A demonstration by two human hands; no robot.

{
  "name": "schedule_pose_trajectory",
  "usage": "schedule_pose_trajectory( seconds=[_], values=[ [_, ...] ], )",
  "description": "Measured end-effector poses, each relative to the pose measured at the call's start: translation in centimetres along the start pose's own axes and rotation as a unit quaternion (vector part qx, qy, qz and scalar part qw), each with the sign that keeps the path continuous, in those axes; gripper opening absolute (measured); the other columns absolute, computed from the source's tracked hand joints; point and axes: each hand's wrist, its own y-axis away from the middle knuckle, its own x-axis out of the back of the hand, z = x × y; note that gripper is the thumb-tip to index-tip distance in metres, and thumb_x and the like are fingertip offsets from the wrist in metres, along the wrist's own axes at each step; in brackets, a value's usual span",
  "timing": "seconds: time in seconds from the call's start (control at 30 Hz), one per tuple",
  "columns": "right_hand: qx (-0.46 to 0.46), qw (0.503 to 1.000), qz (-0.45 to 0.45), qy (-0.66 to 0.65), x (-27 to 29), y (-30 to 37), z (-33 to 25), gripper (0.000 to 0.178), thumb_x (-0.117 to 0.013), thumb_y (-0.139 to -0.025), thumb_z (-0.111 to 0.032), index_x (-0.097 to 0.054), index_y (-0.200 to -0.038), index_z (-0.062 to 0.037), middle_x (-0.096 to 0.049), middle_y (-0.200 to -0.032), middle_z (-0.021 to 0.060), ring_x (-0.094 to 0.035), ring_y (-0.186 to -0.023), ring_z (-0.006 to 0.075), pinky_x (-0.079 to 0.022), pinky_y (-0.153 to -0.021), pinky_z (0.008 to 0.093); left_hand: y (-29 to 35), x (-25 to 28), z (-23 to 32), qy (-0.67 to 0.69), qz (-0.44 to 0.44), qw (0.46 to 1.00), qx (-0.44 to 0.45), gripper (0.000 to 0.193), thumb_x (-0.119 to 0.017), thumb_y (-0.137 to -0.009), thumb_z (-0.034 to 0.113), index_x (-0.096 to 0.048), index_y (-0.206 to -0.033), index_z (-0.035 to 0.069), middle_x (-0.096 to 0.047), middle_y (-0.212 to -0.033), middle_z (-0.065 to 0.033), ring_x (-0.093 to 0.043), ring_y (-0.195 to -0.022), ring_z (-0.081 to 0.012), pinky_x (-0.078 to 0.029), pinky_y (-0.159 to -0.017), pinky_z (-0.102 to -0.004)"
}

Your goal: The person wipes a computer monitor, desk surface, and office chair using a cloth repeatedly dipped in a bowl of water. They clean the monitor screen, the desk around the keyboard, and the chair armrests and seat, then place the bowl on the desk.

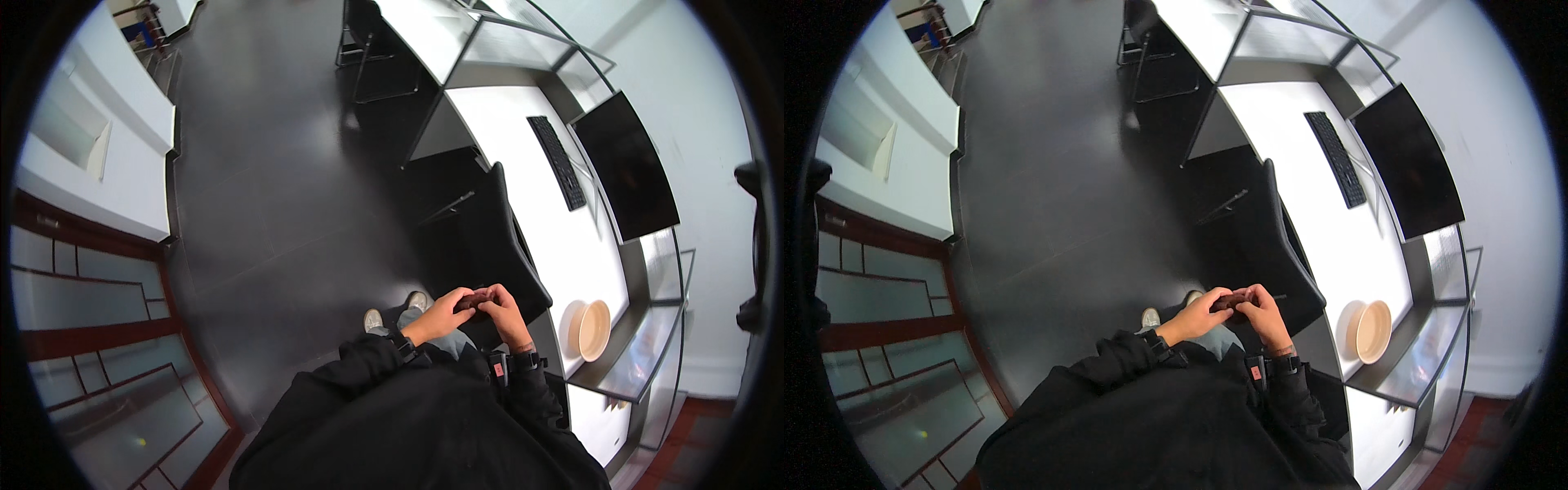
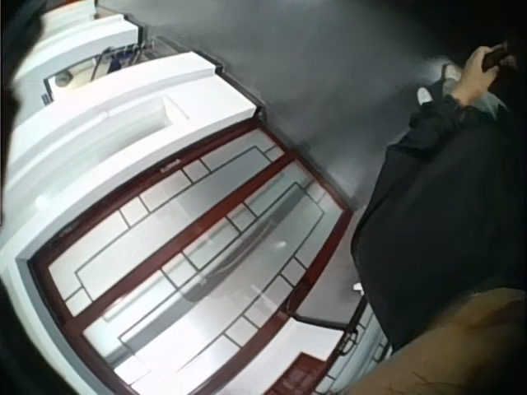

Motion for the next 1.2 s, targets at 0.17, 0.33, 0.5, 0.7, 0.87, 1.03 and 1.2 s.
schedule_pose_trajectory(
  seconds=[0.17, 0.33, 0.5, 0.7, 0.87, 1.03, 1.2],
  values=[
    [-0.035, 0.997, -0.006, 0.063, -3.0, -3.6, -1.8, 0.014, -0.057, -0.087, -0.010, -0.045, -0.082, -0.0092, -0.051, -0.078, -0.0020, -0.050, -0.071, 0.0060, -0.043, -0.064, 0.0197, -0.3, 4.7, 2.8, -0.045, 0.062, 0.997, 0.020, 0.043, -0.061, -0.088, 0.021, -0.044, -0.123, 0.003, -0.056, -0.110, -0.0084, -0.054, -0.103, -0.0170, -0.043, -0.090, -0.0310],
    [-0.071, 0.995, 0.010, 0.062, -5.4, -8.3, -4.9, 0.015, -0.055, -0.092, -0.018, -0.050, -0.082, -0.0076, -0.051, -0.074, -0.0035, -0.047, -0.067, 0.0038, -0.041, -0.061, 0.0184, -1.5, 8.1, 5.3, -0.038, 0.087, 0.995, 0.010, 0.058, -0.065, -0.084, 0.023, -0.037, -0.130, 0.001, -0.054, -0.117, -0.0102, -0.051, -0.111, -0.0181, -0.041, -0.096, -0.0321],
    [-0.061, 0.991, -0.025, 0.116, -6.0, -14.5, -4.1, 0.018, -0.056, -0.091, -0.020, -0.055, -0.081, -0.0048, -0.053, -0.073, -0.0033, -0.048, -0.068, 0.0037, -0.040, -0.060, 0.0196, -4.4, 12.0, 4.0, -0.010, 0.112, 0.994, 0.016, 0.052, -0.064, -0.086, 0.021, -0.039, -0.127, 0.000, -0.056, -0.113, -0.0090, -0.054, -0.105, -0.0155, -0.044, -0.091, -0.0300],
    [-0.137, 0.983, -0.048, 0.115, -5.0, -21.6, -5.5, 0.011, -0.052, -0.092, -0.016, -0.047, -0.097, -0.0080, -0.048, -0.088, -0.0027, -0.047, -0.078, 0.0044, -0.041, -0.061, 0.0191, -11.7, 17.3, 3.0, -0.057, 0.094, 0.994, 0.023, 0.043, -0.064, -0.085, 0.016, -0.043, -0.119, 0.002, -0.058, -0.105, -0.0085, -0.056, -0.098, -0.0131, -0.046, -0.084, -0.0291],
    [-0.115, 0.989, -0.034, 0.086, -5.4, -24.3, -8.4, 0.022, -0.056, -0.090, -0.018, -0.044, -0.107, -0.0119, -0.048, -0.096, -0.0009, -0.046, -0.082, 0.0042, -0.040, -0.061, 0.0179, -17.4, 19.9, 4.3, -0.112, 0.067, 0.990, 0.046, 0.043, -0.066, -0.083, 0.015, -0.042, -0.117, 0.004, -0.058, -0.103, -0.0110, -0.057, -0.097, -0.0168, -0.047, -0.082, -0.0317],
    [-0.051, 0.997, 0.020, 0.053, -6.6, -26.3, -9.6, 0.033, -0.062, -0.087, -0.018, -0.044, -0.113, -0.0083, -0.051, -0.096, 0.0007, -0.049, -0.080, 0.0060, -0.042, -0.063, 0.0190, -21.0, 22.2, 6.2, -0.120, 0.013, 0.990, 0.074, 0.050, -0.066, -0.078, 0.009, -0.040, -0.120, 0.003, -0.057, -0.108, -0.0125, -0.056, -0.102, -0.0193, -0.045, -0.086, -0.0319],
    [-0.016, 0.987, 0.159, -0.016, -7.9, -29.2, -9.9, 0.031, -0.063, -0.085, -0.009, -0.046, -0.110, -0.0051, -0.056, -0.092, 0.0017, -0.054, -0.085, 0.0088, -0.045, -0.073, 0.0210, -23.3, 25.3, 8.5, -0.071, -0.086, 0.994, 0.002, 0.067, -0.068, -0.075, 0.009, -0.033, -0.131, 0.000, -0.052, -0.119, -0.0129, -0.052, -0.110, -0.0195, -0.042, -0.093, -0.0317]
  ],
)
